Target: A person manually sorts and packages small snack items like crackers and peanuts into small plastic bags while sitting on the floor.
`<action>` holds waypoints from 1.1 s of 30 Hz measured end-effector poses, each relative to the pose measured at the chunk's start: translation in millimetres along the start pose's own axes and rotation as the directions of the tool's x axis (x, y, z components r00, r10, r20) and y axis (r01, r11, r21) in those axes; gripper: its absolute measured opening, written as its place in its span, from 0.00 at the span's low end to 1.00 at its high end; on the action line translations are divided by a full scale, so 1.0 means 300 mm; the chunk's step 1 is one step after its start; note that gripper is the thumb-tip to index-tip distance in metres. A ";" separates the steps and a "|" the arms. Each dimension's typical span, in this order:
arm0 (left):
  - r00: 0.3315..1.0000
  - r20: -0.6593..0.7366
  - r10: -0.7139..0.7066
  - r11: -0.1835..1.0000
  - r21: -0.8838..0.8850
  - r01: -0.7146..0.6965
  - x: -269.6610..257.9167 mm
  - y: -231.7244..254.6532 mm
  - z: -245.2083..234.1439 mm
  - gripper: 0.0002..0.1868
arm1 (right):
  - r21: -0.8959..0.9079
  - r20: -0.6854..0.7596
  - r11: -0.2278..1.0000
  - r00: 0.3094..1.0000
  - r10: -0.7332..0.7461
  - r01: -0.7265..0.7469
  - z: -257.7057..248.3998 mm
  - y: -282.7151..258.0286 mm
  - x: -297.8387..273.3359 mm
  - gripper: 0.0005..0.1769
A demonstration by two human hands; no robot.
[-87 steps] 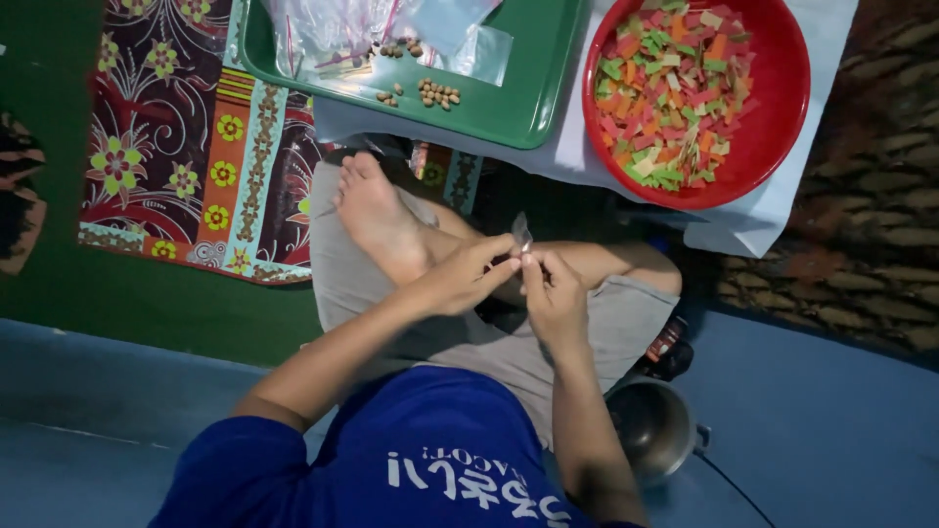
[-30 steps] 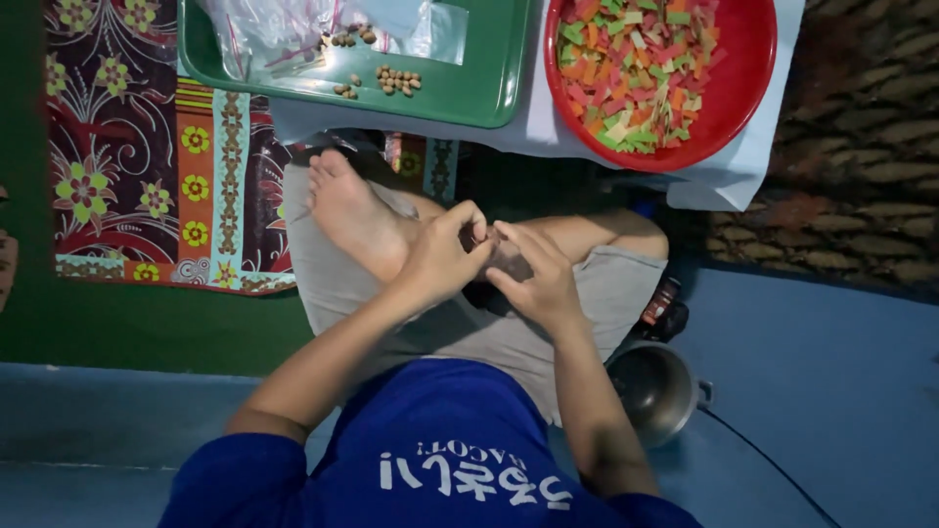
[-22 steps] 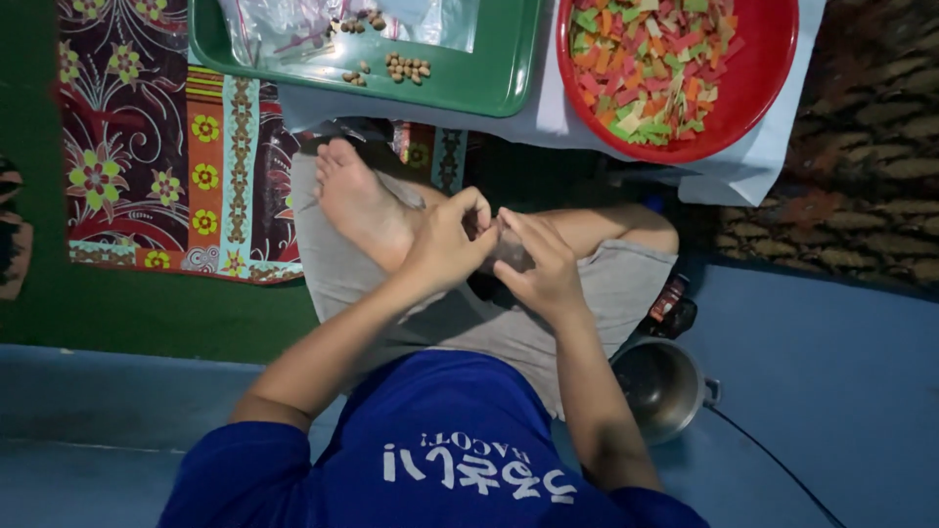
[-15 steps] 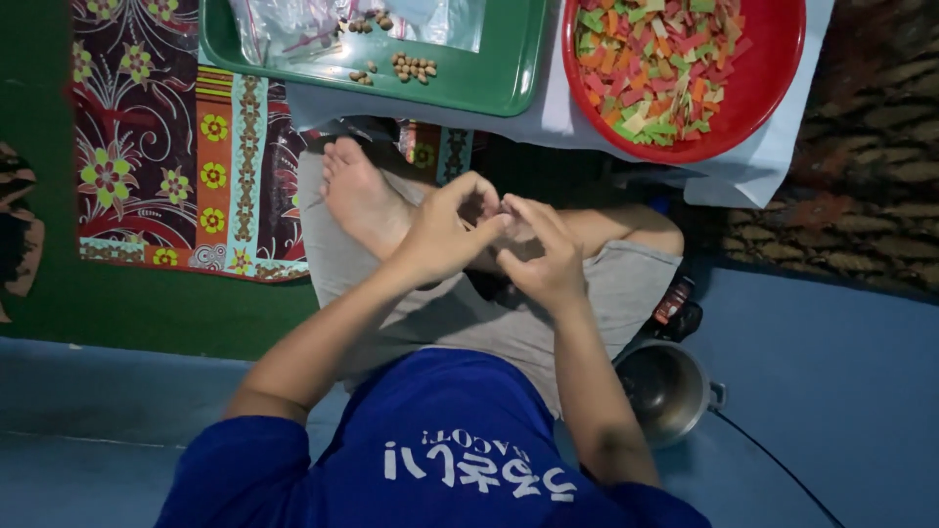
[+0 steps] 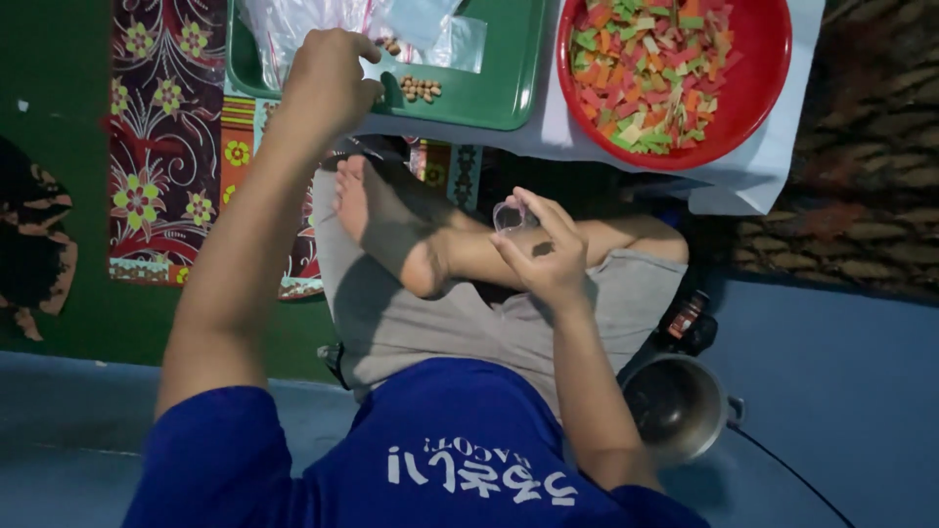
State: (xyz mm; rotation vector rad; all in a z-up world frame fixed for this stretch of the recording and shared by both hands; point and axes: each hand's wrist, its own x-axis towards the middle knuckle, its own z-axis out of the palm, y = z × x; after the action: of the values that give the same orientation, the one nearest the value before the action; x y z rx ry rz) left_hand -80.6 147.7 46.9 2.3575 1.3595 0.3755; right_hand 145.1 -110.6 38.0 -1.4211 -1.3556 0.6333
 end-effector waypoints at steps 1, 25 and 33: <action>0.999 0.039 0.005 1.000 0.010 -0.005 0.019 -0.011 0.010 0.21 | -0.010 -0.011 1.000 1.000 0.009 -0.009 -0.001 0.002 -0.008 0.32; 0.924 0.264 0.279 0.899 0.265 -0.347 0.137 -0.036 0.046 0.09 | -0.050 -0.025 0.998 0.999 0.035 -0.036 -0.038 -0.017 0.024 0.33; 0.902 0.267 0.340 0.932 0.028 -0.360 0.122 -0.002 -0.020 0.15 | -0.067 -0.053 0.995 0.996 -0.072 0.068 -0.075 -0.056 0.097 0.33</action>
State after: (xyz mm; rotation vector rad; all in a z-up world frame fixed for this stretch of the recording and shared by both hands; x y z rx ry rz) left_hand -65.5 181.0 53.3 2.6085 0.8429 0.1057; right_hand 165.1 -92.9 68.5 -1.4266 -1.3872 0.5048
